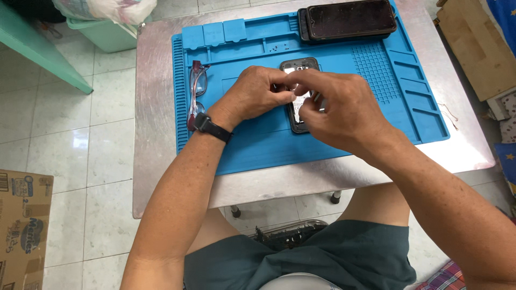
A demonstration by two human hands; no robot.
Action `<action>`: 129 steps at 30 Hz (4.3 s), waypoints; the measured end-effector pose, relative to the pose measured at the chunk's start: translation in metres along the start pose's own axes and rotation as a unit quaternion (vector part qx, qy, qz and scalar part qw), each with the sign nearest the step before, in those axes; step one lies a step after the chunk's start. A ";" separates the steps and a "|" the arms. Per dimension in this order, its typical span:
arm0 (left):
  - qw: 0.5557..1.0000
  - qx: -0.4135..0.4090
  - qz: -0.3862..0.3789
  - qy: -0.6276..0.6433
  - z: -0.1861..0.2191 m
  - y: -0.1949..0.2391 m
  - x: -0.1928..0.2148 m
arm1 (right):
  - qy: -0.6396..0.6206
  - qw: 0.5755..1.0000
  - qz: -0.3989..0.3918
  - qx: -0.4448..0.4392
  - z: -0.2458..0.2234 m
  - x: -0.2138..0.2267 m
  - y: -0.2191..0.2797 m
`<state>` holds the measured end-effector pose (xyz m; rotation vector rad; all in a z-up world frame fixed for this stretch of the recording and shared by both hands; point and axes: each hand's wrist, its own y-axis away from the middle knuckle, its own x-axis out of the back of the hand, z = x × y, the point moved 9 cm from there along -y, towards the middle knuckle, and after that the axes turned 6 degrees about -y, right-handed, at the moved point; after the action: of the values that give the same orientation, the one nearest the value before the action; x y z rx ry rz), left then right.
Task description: The person uses a small screwdriver to remove screws from the back of a smartphone placed on a blue work mat. They repeatedly pick up screws, place them on the mat, and continue unscrewing the device. The phone remains open with the battery exposed throughout the clip.
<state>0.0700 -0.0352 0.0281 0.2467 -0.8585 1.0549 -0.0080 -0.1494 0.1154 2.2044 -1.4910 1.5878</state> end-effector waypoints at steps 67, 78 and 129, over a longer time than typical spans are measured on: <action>0.902 -0.011 -0.040 -0.429 -0.052 -0.126 0.022 | -0.511 0.705 0.286 -0.400 0.253 0.008 0.043; 0.984 0.084 0.043 -0.150 0.008 -0.040 0.055 | -0.627 0.540 0.376 -0.418 0.270 0.008 0.060; 0.967 0.049 0.124 -0.217 -0.043 -0.023 0.003 | 0.128 0.989 0.073 0.031 0.072 0.005 0.007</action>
<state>0.1112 -0.0201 0.0065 0.4751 -1.2559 1.3033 0.0383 -0.1944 0.0821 1.8665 -1.5761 1.9018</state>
